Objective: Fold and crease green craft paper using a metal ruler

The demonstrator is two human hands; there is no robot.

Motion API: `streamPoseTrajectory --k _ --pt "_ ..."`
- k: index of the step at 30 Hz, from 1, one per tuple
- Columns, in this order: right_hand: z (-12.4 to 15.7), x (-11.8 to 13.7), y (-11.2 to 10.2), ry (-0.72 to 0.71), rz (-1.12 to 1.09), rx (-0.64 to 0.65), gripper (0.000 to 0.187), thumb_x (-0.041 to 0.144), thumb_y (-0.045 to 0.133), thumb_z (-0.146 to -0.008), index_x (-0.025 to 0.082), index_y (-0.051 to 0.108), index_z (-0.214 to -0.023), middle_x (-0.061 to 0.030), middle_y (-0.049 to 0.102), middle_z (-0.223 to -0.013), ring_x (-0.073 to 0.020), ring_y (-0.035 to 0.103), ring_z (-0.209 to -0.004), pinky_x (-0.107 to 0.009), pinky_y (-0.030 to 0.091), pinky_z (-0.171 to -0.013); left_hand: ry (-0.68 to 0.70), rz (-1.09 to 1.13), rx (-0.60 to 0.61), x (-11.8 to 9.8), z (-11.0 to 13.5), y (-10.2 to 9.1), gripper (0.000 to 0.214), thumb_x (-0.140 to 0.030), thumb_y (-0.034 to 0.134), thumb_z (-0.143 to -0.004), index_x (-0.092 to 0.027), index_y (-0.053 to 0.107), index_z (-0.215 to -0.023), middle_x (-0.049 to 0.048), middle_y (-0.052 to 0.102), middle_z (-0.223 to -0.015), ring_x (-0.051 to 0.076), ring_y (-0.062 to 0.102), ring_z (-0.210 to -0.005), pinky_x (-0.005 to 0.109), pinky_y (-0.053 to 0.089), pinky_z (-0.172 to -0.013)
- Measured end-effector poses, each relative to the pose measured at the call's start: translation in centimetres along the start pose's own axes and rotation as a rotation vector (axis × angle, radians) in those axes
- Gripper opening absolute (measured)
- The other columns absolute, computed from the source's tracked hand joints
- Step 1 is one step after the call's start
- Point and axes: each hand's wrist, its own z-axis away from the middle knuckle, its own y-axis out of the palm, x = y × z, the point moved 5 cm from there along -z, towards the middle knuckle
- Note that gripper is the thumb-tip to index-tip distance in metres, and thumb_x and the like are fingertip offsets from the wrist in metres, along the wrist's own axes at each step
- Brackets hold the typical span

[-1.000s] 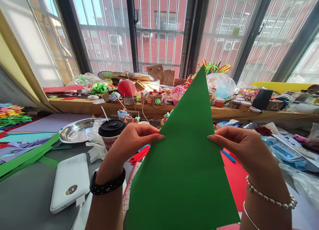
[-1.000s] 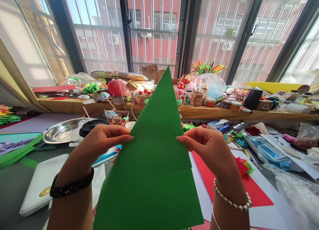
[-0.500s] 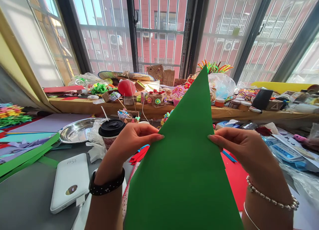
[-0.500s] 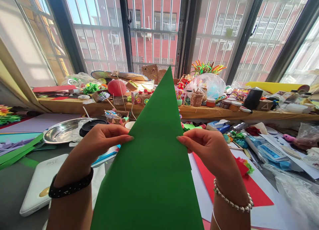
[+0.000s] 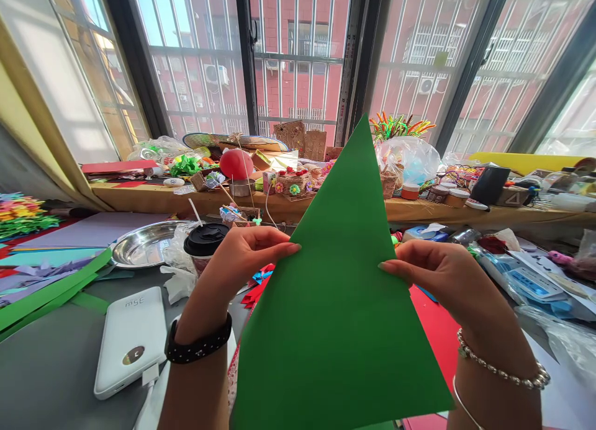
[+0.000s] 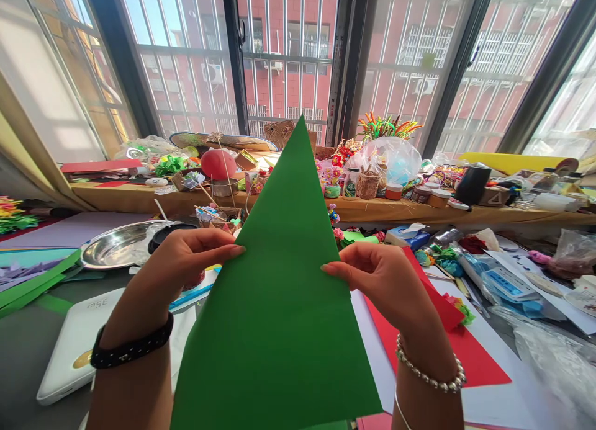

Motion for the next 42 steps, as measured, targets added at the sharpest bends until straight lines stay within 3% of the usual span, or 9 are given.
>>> streamPoseTrajectory --k 5,11,22,26,31,34,42 --pt "0.2 0.3 0.0 -0.018 -0.026 -0.103 0.023 0.035 0.072 -0.056 0.017 0.058 -0.051 0.0053 0.049 -0.042 -0.0055 0.039 -0.037 -0.017 0.028 -0.034 -0.004 0.033 0.025 -0.1 0.1 0.2 0.007 -0.023 0.070 -0.058 -0.017 0.065 -0.058 -0.0058 0.057 -0.048 0.006 0.050 -0.044 0.012 0.034 -0.036" --pt "0.0 0.2 0.0 -0.014 0.056 -0.025 0.023 0.037 0.071 -0.056 0.017 0.060 -0.053 0.0043 0.051 -0.043 -0.0059 0.040 -0.037 -0.018 0.026 -0.032 -0.014 0.003 0.042 0.2 0.0 0.0 0.008 -0.024 0.069 -0.059 -0.017 0.066 -0.061 -0.0056 0.058 -0.049 0.004 0.047 -0.040 0.012 0.029 -0.032" --pt "0.0 -0.1 0.0 -0.013 0.065 -0.022 0.024 0.040 0.068 -0.059 0.018 0.060 -0.054 0.0039 0.051 -0.044 -0.0063 0.042 -0.039 -0.018 0.029 -0.034 0.023 0.035 0.040 0.4 -0.4 0.0 0.008 -0.024 0.071 -0.057 -0.018 0.066 -0.058 -0.0052 0.058 -0.049 0.004 0.046 -0.038 0.013 0.027 -0.030" --pt "0.2 0.2 -0.1 -0.030 0.018 -0.064 0.025 0.041 0.068 -0.059 0.018 0.060 -0.053 0.0033 0.051 -0.044 -0.0070 0.043 -0.041 -0.018 0.033 -0.037 0.060 0.081 0.058 0.4 -0.5 0.1 0.009 -0.024 0.070 -0.058 -0.018 0.064 -0.054 -0.0057 0.058 -0.048 0.005 0.051 -0.044 0.011 0.035 -0.037" --pt "0.2 0.2 -0.6 -0.064 0.056 -0.097 0.026 0.041 0.067 -0.061 0.017 0.059 -0.053 0.0045 0.046 -0.042 -0.0054 0.038 -0.038 -0.018 0.029 -0.034 0.046 0.038 0.162 1.1 -0.8 0.3 0.010 -0.026 0.070 -0.058 -0.020 0.067 -0.065 -0.0043 0.063 -0.058 0.008 0.054 -0.053 0.013 0.041 -0.046" --pt "0.1 -0.1 -1.1 -0.071 0.058 -0.113 0.027 0.042 0.066 -0.062 0.017 0.057 -0.054 0.0041 0.046 -0.045 -0.0054 0.038 -0.039 -0.018 0.028 -0.034 0.076 -0.014 0.144 1.2 -1.0 0.1 0.010 -0.028 0.070 -0.058 -0.018 0.067 -0.060 -0.0034 0.062 -0.056 0.009 0.054 -0.055 0.014 0.041 -0.049" --pt "-0.9 -1.8 -1.0 -0.004 0.023 0.082 0.029 0.043 0.065 -0.063 0.017 0.057 -0.056 0.0013 0.051 -0.051 -0.0100 0.046 -0.047 -0.021 0.037 -0.043 0.103 -0.125 0.112 1.3 -1.6 1.2 0.017 -0.033 0.067 -0.059 -0.016 0.066 -0.059 -0.0021 0.059 -0.055 0.010 0.050 -0.053 0.018 0.039 -0.048"
